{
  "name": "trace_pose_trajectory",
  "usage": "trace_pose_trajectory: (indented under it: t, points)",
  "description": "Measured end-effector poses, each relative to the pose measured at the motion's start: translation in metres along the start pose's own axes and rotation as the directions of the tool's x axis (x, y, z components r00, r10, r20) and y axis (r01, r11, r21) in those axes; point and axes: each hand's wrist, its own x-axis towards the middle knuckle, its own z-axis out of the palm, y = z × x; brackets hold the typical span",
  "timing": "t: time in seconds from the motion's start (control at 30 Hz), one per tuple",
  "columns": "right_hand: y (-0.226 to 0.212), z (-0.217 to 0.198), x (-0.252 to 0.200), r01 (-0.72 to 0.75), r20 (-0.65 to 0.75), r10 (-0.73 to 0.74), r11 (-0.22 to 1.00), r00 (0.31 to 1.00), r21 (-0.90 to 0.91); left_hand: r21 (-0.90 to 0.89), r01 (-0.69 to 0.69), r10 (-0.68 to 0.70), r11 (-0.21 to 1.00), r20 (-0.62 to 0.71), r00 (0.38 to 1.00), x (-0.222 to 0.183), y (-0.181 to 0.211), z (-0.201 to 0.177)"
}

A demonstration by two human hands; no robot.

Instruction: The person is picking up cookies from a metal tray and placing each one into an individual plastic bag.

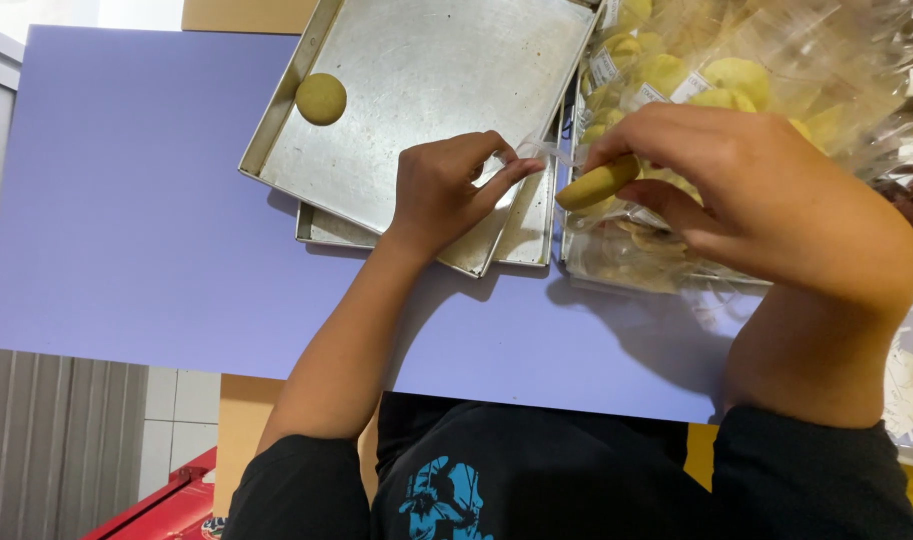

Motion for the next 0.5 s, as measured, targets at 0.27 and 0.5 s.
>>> trace_pose_trajectory:
  t: [0.27, 0.5]
  points:
    - [-0.006, 0.01, 0.009, 0.116, 0.061, -0.12, 0.991, 0.991, 0.062, -0.021, 0.005, -0.005, 1.0, -0.02, 1.0, -0.001, -0.002, 0.002]
    - [-0.012, 0.017, 0.015, -0.003, 0.14, 0.001, 1.0, 0.99, 0.016, -0.03, -0.012, 0.012, 0.999, -0.01, 1.0, -0.002, -0.002, 0.002]
